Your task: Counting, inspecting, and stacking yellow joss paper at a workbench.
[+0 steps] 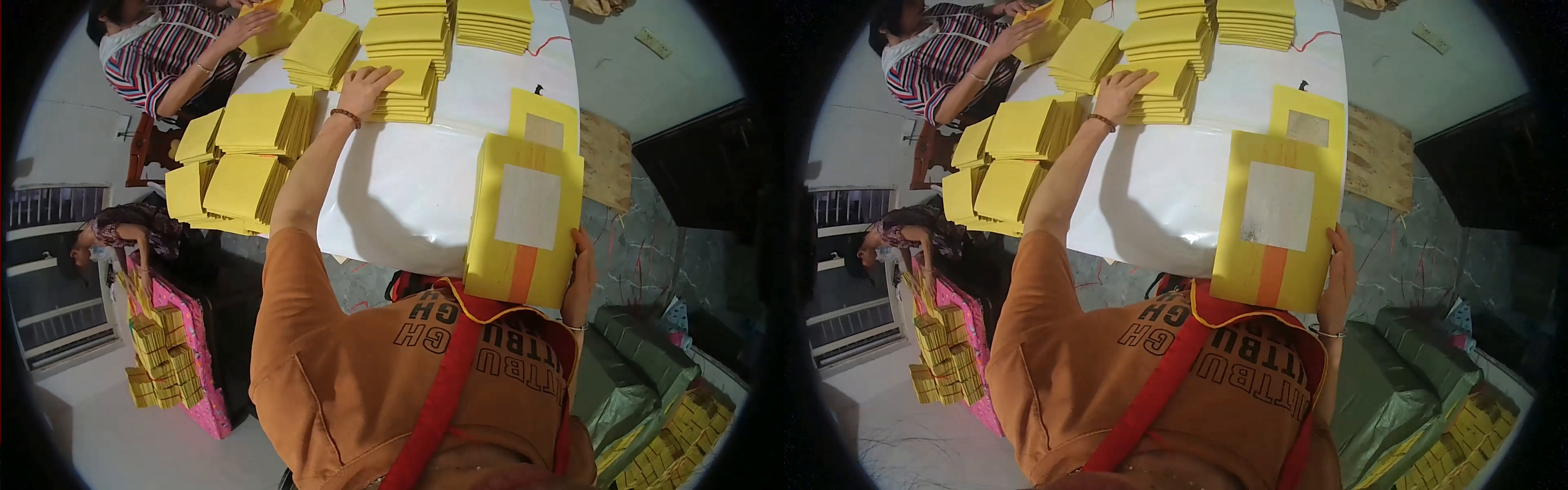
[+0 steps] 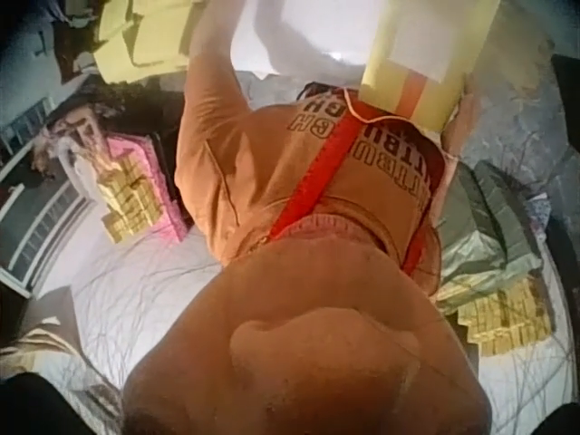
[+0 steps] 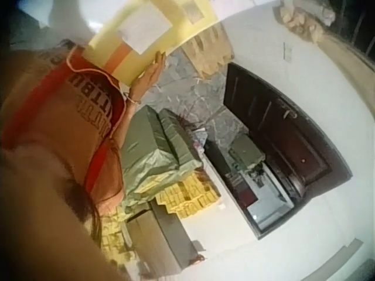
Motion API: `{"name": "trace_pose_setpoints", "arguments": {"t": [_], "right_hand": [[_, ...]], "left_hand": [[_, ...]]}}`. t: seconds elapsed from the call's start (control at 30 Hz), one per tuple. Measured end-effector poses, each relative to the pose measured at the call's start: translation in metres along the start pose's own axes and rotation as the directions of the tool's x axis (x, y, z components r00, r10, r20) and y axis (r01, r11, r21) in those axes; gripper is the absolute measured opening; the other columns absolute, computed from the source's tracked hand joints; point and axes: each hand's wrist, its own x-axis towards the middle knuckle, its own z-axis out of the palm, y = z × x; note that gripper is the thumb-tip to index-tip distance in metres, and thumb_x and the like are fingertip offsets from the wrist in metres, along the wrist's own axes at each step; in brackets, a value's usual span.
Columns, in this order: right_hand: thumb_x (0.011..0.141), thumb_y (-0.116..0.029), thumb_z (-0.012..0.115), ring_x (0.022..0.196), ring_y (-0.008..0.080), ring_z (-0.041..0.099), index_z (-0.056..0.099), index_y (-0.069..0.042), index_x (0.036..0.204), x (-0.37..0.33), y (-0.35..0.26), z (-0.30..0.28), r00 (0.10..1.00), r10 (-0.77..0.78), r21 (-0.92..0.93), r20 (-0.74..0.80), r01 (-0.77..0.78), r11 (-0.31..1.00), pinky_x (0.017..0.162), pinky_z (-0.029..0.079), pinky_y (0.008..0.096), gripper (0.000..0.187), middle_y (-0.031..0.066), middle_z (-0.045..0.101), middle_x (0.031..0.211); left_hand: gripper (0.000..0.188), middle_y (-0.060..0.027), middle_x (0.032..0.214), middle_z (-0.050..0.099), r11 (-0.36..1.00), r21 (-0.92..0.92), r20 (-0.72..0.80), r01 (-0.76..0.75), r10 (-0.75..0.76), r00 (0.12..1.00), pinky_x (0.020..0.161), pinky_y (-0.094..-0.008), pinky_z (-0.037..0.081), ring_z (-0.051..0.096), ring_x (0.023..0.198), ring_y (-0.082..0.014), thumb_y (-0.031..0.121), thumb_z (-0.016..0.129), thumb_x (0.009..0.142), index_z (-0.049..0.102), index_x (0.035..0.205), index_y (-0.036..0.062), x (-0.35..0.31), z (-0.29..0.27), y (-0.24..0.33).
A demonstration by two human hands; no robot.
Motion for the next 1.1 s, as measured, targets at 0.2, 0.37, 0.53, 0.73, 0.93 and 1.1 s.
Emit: {"name": "trace_pose_setpoints", "arguments": {"t": [0.2,0.37,0.53,0.73,0.93,1.1], "right_hand": [[0.092,-0.016,0.039,0.122,0.0231,0.036,0.051,-0.002,0.117,0.004,-0.005,0.003,1.0,-0.007,-0.148,-0.014,0.005,0.989,0.1,0.028,0.0315,0.032,0.013,0.039,0.131],[0.089,-0.01,0.043,0.122,0.0232,0.036,0.05,-0.003,0.118,0.004,0.003,0.003,1.0,0.012,-0.134,-0.009,-0.013,0.991,0.099,0.029,0.0315,0.031,0.0128,0.039,0.131],[0.084,-0.008,0.049,0.125,0.0238,0.033,0.05,-0.006,0.12,0.006,-0.006,0.007,0.998,-0.062,-0.079,0.002,0.062,0.995,0.099,0.03,0.0334,0.035,0.0116,0.032,0.136],[0.081,-0.014,0.055,0.127,0.0257,0.03,0.052,-0.007,0.118,0.004,-0.008,-0.005,0.985,-0.171,-0.253,0.032,0.173,0.952,0.103,0.026,0.0383,0.038,0.0107,0.033,0.136],[0.079,-0.015,0.057,0.126,0.0258,0.031,0.053,-0.008,0.117,-0.002,-0.015,-0.009,0.98,-0.176,-0.303,0.089,0.195,0.933,0.103,0.025,0.0388,0.039,0.0103,0.036,0.134],[0.078,-0.01,0.058,0.123,0.0264,0.036,0.057,-0.006,0.109,0.005,-0.007,-0.008,0.955,-0.267,-0.328,0.132,0.297,0.897,0.101,0.028,0.0371,0.032,0.0105,0.042,0.13]], "left_hand": [[0.064,0.0,0.128,0.047,0.997,-0.016,0.226,0.077,-0.072,0.971,0.09,-0.0405,0.031,0.044,0.112,-0.0228,-0.004,0.047,0.074,0.042,0.128,0.0284,0.002,0.005,0.014],[0.072,-0.0077,0.142,0.023,0.989,0.074,0.244,0.127,-0.141,0.959,0.097,-0.0462,0.025,0.028,0.124,-0.0293,0.012,0.053,0.074,0.023,0.138,0.0227,-0.02,0.035,0.029],[0.071,-0.0076,0.141,0.023,0.991,0.042,0.318,0.13,-0.136,0.938,0.1,-0.0459,0.024,0.028,0.124,-0.0301,0.011,0.052,0.075,0.022,0.138,0.0222,-0.009,0.027,0.026],[0.075,-0.0084,0.141,0.024,0.993,0.07,0.423,0.092,-0.113,0.899,0.101,-0.0462,0.023,0.027,0.125,-0.0314,0.014,0.056,0.071,0.022,0.138,0.0206,0.009,0.004,0.021],[0.078,-0.0111,0.138,0.028,0.995,0.023,0.279,0.101,-0.103,0.955,0.101,-0.0472,0.023,0.029,0.124,-0.0339,0.013,0.062,0.067,0.026,0.136,0.0208,0.002,-0.014,0.029],[0.059,-0.0134,0.132,0.038,0.968,-0.251,0.023,0.024,-0.018,1.0,0.094,-0.0461,0.032,0.037,0.115,-0.0338,0.011,0.059,0.071,0.043,0.127,0.0179,-0.002,-0.065,0.093]]}}
